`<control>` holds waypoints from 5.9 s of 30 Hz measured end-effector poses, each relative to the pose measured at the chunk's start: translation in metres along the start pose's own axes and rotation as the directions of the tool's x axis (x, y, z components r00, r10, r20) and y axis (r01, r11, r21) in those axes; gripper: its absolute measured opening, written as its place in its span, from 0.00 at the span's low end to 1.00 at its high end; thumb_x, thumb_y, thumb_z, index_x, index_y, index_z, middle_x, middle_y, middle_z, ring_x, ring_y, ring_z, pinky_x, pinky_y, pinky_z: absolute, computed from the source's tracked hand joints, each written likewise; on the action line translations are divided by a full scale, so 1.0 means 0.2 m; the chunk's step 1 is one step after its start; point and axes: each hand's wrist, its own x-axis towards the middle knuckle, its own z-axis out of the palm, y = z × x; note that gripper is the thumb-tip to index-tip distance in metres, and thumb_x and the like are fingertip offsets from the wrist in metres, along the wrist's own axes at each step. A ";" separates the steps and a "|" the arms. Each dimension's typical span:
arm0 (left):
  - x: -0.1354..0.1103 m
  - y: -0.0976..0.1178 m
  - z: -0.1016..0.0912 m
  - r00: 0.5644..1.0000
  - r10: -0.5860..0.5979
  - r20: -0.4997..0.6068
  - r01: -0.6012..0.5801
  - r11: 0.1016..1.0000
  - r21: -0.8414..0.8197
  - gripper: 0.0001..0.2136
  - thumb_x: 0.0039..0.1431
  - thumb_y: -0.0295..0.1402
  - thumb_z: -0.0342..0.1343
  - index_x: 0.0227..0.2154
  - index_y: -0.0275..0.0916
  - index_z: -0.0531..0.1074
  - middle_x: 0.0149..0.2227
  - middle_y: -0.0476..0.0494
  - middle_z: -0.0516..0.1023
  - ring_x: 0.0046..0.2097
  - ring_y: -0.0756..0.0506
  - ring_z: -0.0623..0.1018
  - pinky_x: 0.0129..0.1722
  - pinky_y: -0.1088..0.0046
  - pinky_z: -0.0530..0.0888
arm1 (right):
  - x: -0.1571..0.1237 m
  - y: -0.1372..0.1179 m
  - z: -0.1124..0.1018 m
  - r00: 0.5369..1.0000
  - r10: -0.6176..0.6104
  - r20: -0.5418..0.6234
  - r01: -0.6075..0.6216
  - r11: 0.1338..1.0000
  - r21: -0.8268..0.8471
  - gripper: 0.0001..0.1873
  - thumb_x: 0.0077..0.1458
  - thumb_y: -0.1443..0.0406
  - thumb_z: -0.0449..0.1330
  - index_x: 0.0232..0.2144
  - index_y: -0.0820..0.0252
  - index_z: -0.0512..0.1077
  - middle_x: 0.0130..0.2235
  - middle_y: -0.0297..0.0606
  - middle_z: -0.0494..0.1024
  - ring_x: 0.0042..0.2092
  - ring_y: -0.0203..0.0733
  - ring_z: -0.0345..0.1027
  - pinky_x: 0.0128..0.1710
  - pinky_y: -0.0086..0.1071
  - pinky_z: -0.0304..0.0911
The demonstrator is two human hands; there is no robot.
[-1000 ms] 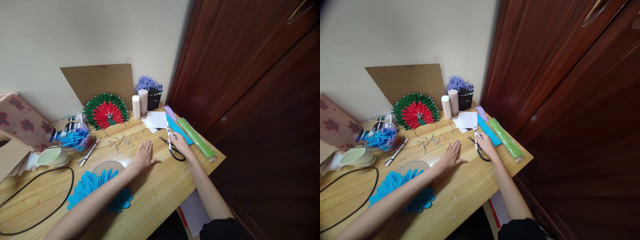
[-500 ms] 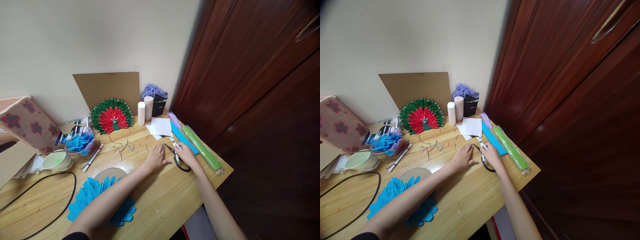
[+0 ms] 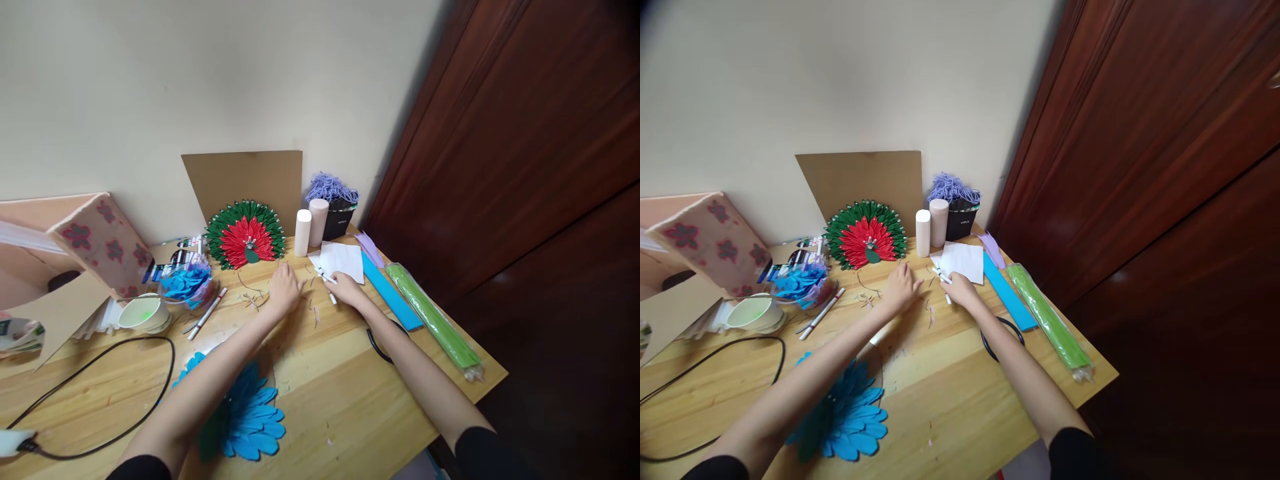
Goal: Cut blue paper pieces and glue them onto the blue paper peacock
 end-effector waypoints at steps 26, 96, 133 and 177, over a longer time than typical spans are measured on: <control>0.11 -0.30 -0.09 0.946 0.301 0.124 -0.271 0.939 -0.213 0.16 0.63 0.36 0.40 0.39 0.36 0.71 0.44 0.38 0.75 0.46 0.44 0.74 0.50 0.67 0.66 | 0.15 -0.29 0.19 0.998 -0.003 -0.058 -0.016 0.942 -0.335 0.12 0.57 0.68 0.50 0.40 0.66 0.71 0.41 0.52 0.77 0.43 0.47 0.72 0.36 0.31 0.59; -0.27 -0.52 -0.12 0.997 -0.050 0.057 0.071 0.879 -0.472 0.41 0.34 0.41 0.68 0.53 0.35 0.59 0.54 0.32 0.63 0.56 0.35 0.64 0.54 0.59 0.63 | 0.20 -0.34 0.18 0.586 -0.756 0.293 0.711 0.653 0.261 0.46 0.33 0.63 0.71 0.56 0.59 0.60 0.59 0.46 0.62 0.60 0.48 0.53 0.58 0.39 0.51; -0.18 -0.42 -0.03 0.959 -0.239 0.153 0.283 0.827 -0.485 0.07 0.41 0.24 0.62 0.26 0.34 0.72 0.29 0.45 0.75 0.34 0.46 0.74 0.34 0.73 0.67 | 0.20 -0.48 0.40 0.732 -0.641 0.229 0.629 0.766 0.133 0.07 0.44 0.72 0.55 0.21 0.65 0.74 0.24 0.36 0.76 0.27 0.36 0.64 0.27 0.26 0.54; -1.05 -0.76 -0.75 0.977 -0.181 -0.109 0.117 0.895 -0.431 0.19 0.53 0.42 0.55 0.48 0.45 0.67 0.49 0.42 0.71 0.51 0.41 0.69 0.51 0.63 0.66 | 0.09 -1.05 0.32 0.660 -0.749 0.057 0.743 0.662 0.101 0.15 0.58 0.59 0.52 0.27 0.61 0.73 0.29 0.39 0.78 0.31 0.38 0.69 0.33 0.28 0.59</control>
